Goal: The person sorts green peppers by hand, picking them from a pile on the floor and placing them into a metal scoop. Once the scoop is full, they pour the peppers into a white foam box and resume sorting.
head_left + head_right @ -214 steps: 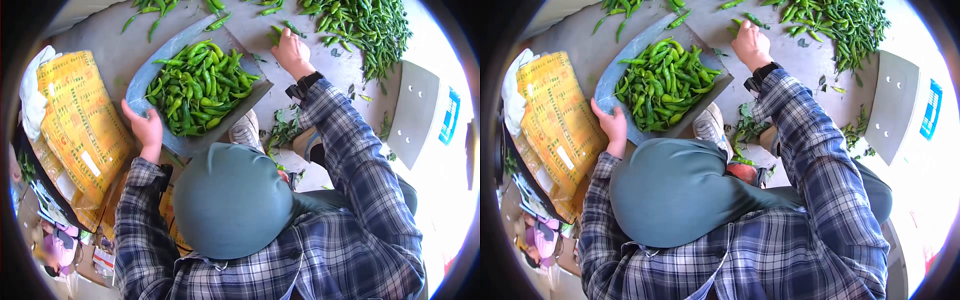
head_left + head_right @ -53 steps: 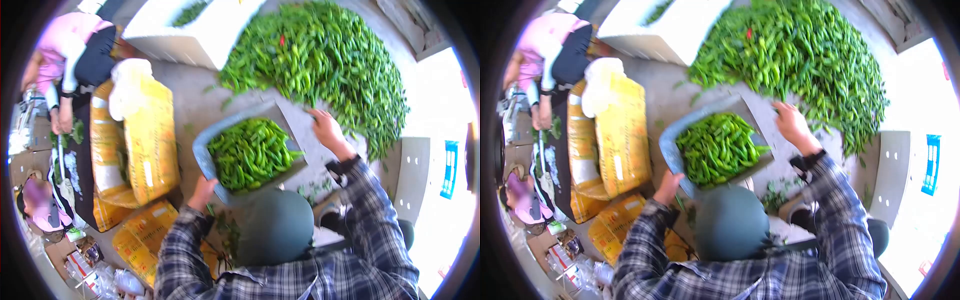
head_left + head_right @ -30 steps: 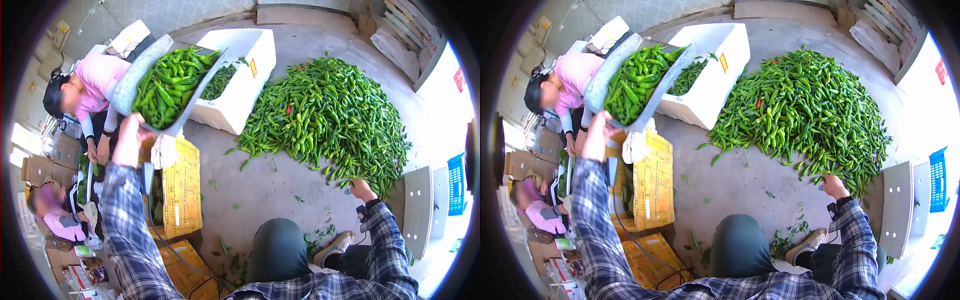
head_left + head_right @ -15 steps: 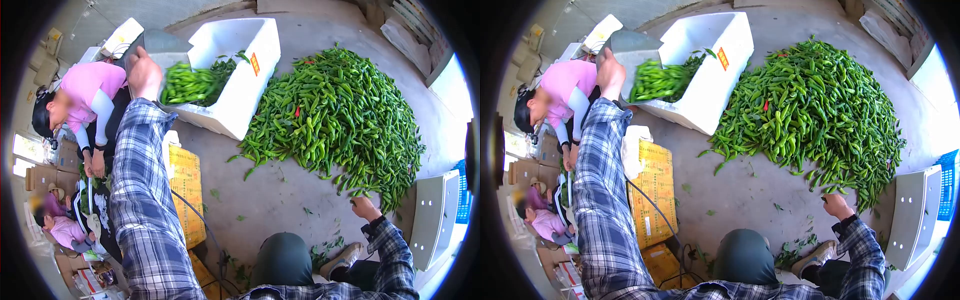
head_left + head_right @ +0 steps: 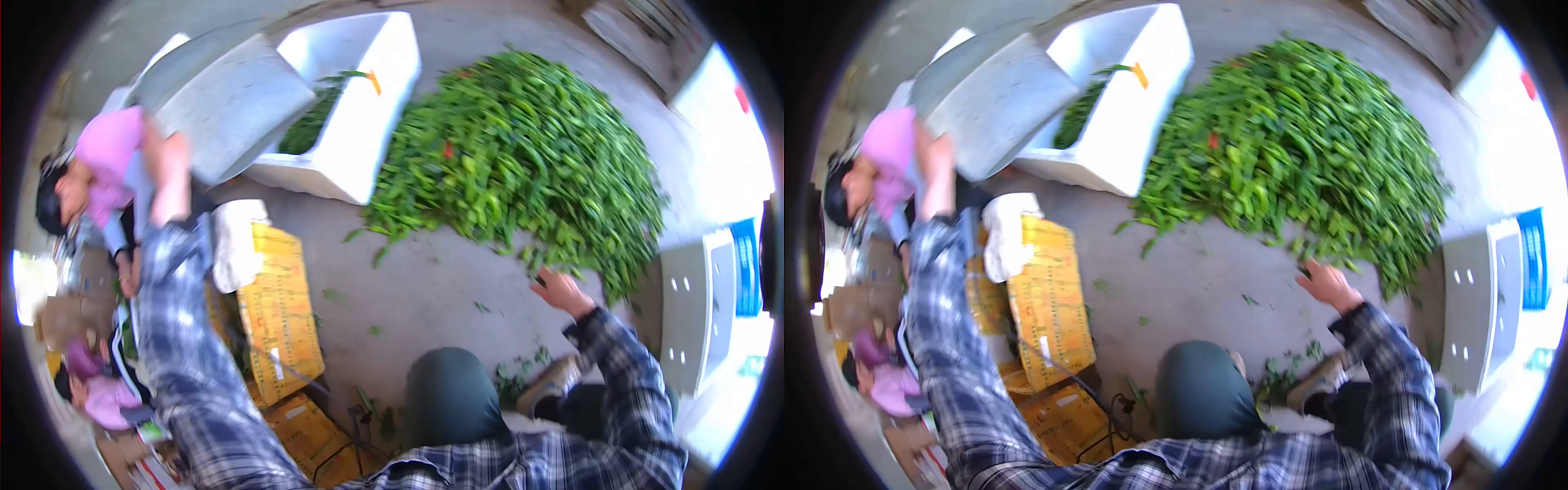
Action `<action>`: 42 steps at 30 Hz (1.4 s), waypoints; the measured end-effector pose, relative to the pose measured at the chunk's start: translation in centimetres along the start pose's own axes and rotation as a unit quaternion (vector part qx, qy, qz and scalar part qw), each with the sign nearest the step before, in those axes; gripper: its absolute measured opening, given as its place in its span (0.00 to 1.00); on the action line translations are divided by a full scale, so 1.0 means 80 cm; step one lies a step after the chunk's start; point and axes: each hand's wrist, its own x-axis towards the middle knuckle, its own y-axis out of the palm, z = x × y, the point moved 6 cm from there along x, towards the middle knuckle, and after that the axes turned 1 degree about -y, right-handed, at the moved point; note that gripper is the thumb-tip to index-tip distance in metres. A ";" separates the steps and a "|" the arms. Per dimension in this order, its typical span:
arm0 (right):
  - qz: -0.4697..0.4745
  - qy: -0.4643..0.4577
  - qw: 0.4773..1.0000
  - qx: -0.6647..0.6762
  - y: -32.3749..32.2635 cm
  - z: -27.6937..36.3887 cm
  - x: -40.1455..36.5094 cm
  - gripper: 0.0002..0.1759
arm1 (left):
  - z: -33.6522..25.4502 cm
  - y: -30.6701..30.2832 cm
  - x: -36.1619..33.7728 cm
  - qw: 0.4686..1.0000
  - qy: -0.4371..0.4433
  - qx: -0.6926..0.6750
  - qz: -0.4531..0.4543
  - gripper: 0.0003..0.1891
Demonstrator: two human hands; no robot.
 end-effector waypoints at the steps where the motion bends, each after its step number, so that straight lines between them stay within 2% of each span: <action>1: 0.008 0.031 0.999 0.017 -0.011 0.012 -0.006 0.21 | 0.061 0.030 -0.002 0.986 0.076 -0.131 -0.070 0.32; 2: -0.012 0.025 0.999 0.019 -0.019 0.019 -0.009 0.18 | 0.059 0.020 -0.029 0.914 -0.134 -0.370 0.098 0.33; 3: -0.034 0.021 0.999 0.019 -0.019 0.019 -0.011 0.15 | 0.013 -0.023 -0.062 0.839 -0.195 -0.485 0.151 0.33; 4: -0.046 0.017 0.999 0.017 -0.028 0.025 -0.021 0.14 | 0.019 -0.031 -0.080 0.828 -0.233 -0.480 0.172 0.34; 5: -0.023 0.014 1.000 0.012 -0.022 0.019 -0.023 0.19 | 0.014 -0.045 -0.105 0.823 -0.226 -0.483 0.198 0.36; 6: -0.025 -0.004 1.000 0.013 -0.025 0.023 -0.032 0.18 | -0.002 -0.059 -0.133 0.794 -0.227 -0.516 0.228 0.38; 7: -0.034 -0.003 0.999 0.027 -0.029 0.025 -0.045 0.17 | -0.024 -0.081 -0.164 0.795 -0.230 -0.510 0.235 0.38; 8: -0.039 0.010 0.999 0.028 -0.031 0.024 -0.056 0.17 | -0.046 -0.100 -0.198 0.768 -0.251 -0.526 0.265 0.39; 10: -0.072 -0.036 0.995 0.058 -0.039 0.021 -0.079 0.15 | -0.060 -0.108 -0.264 0.711 -0.295 -0.557 0.312 0.40; 11: -0.092 -0.033 0.994 0.056 -0.043 0.011 -0.091 0.15 | -0.059 -0.107 -0.298 0.730 -0.283 -0.533 0.321 0.41; 12: -0.110 -0.034 0.992 0.054 -0.044 0.006 -0.102 0.15 | -0.058 -0.103 -0.333 0.716 -0.292 -0.517 0.368 0.40; 14: -0.116 -0.009 0.992 0.048 -0.066 0.000 -0.138 0.16 | -0.078 -0.117 -0.397 0.713 -0.294 -0.510 0.380 0.40; 16: -0.123 0.010 0.992 0.021 -0.080 -0.024 -0.162 0.17 | -0.081 -0.109 -0.459 0.686 -0.299 -0.528 0.401 0.40; 18: -0.185 0.016 0.982 0.040 -0.096 -0.056 -0.192 0.18 | -0.088 -0.108 -0.510 0.685 -0.290 -0.522 0.418 0.40; 22: -0.229 0.088 0.968 0.053 -0.139 -0.111 -0.251 0.20 | -0.088 -0.106 -0.586 0.681 -0.320 -0.503 0.425 0.40; 25: -0.310 0.124 0.942 0.017 -0.178 -0.166 -0.288 0.19 | -0.082 -0.101 -0.622 0.690 -0.345 -0.470 0.429 0.41; 26: -0.342 0.139 0.928 0.053 -0.194 -0.182 -0.307 0.19 | -0.077 -0.094 -0.633 0.687 -0.356 -0.471 0.424 0.42; 28: -0.376 0.199 0.902 -0.070 -0.234 -0.240 -0.321 0.18 | -0.071 -0.089 -0.642 0.685 -0.372 -0.468 0.416 0.42; 29: -0.388 0.217 0.895 -0.039 -0.248 -0.299 -0.324 0.18 | -0.073 -0.090 -0.646 0.684 -0.375 -0.465 0.418 0.41; 30: -0.388 0.296 0.870 -0.062 -0.278 -0.287 -0.350 0.19 | -0.074 -0.088 -0.651 0.682 -0.377 -0.463 0.422 0.41; 31: -0.420 0.309 0.846 -0.108 -0.301 -0.312 -0.364 0.20 | -0.071 -0.083 -0.657 0.687 -0.384 -0.455 0.418 0.40; 32: -0.455 0.246 0.851 -0.091 -0.314 -0.437 -0.360 0.21 | -0.070 -0.078 -0.661 0.685 -0.388 -0.450 0.420 0.40; 33: -0.452 0.233 0.846 -0.159 -0.331 -0.481 -0.372 0.25 | -0.067 -0.071 -0.667 0.678 -0.391 -0.440 0.440 0.39; 34: -0.366 0.386 0.812 -0.240 -0.340 -0.455 -0.384 0.30 | -0.063 -0.063 -0.674 0.671 -0.393 -0.429 0.459 0.38; 36: -0.339 0.443 0.759 -0.335 -0.348 -0.376 -0.366 0.33 | -0.063 -0.048 -0.681 0.670 -0.387 -0.434 0.461 0.37; 37: -0.374 0.344 0.794 -0.333 -0.339 -0.369 -0.334 0.32 | -0.064 -0.043 -0.686 0.670 -0.378 -0.443 0.460 0.35; 38: -0.351 0.305 0.829 -0.311 -0.324 -0.371 -0.286 0.28 | -0.063 -0.038 -0.692 0.670 -0.383 -0.435 0.464 0.35; 39: -0.348 0.221 0.877 -0.248 -0.300 -0.315 -0.246 0.23 | -0.063 -0.033 -0.697 0.659 -0.396 -0.437 0.467 0.34; 40: -0.327 0.202 0.895 -0.227 -0.267 -0.274 -0.203 0.19 | -0.065 -0.029 -0.699 0.650 -0.408 -0.438 0.469 0.33; 41: -0.223 0.160 0.918 -0.287 -0.224 -0.219 -0.153 0.18 | -0.066 -0.027 -0.699 0.657 -0.408 -0.435 0.461 0.31; 42: -0.276 0.132 0.945 -0.116 -0.179 -0.217 -0.109 0.16 | -0.064 -0.024 -0.700 0.661 -0.412 -0.428 0.459 0.31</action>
